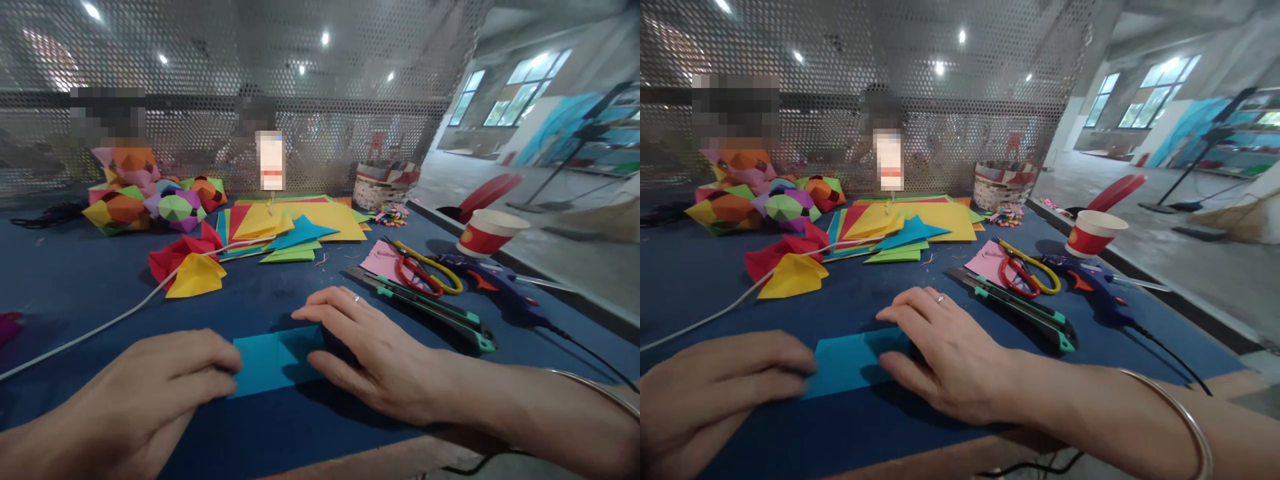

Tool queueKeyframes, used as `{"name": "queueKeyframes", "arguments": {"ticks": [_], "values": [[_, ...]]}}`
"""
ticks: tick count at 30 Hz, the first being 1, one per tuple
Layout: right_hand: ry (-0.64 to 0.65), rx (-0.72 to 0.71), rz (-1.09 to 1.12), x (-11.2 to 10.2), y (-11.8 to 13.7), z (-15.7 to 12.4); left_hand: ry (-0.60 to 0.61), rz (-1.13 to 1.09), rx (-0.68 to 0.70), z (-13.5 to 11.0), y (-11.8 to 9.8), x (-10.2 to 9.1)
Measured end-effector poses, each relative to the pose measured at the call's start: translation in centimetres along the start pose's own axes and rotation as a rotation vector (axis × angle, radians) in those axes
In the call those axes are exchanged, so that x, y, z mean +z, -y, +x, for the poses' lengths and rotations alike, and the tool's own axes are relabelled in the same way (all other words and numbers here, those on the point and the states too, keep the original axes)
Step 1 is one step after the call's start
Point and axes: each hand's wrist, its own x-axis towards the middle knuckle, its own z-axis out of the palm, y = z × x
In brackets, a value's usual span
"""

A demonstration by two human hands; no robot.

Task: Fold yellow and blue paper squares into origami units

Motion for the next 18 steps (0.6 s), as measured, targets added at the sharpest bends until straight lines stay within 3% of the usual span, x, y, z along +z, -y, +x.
{"name": "queueKeyframes", "arguments": {"ticks": [3, 7, 9, 12, 15, 18], "values": [[0.126, 0.069, -0.003, 0.2, 0.0, 0.1, -0.004, -0.021, -0.021, 3.3, 0.3, 0.3], [0.108, 0.102, 0.037, 0.4, -0.3, 0.1, 0.026, -0.25, -0.251, 5.9, 1.3, 1.5], [0.081, 0.119, 0.056, 0.4, -0.4, 0.1, 0.077, -0.388, -0.369, 6.3, 1.6, 2.3], [0.118, 0.147, 0.041, 0.3, -0.3, 0.3, 0.099, -0.455, -0.431, 6.2, 1.7, 2.9], [0.208, 0.158, 0.006, 0.1, -0.1, 0.5, 0.084, -0.49, -0.485, 6.1, 1.5, 2.8], [0.211, 0.158, -0.005, 0.2, 0.0, 0.5, 0.066, -0.509, -0.531, 5.9, 1.2, 2.4]]}}
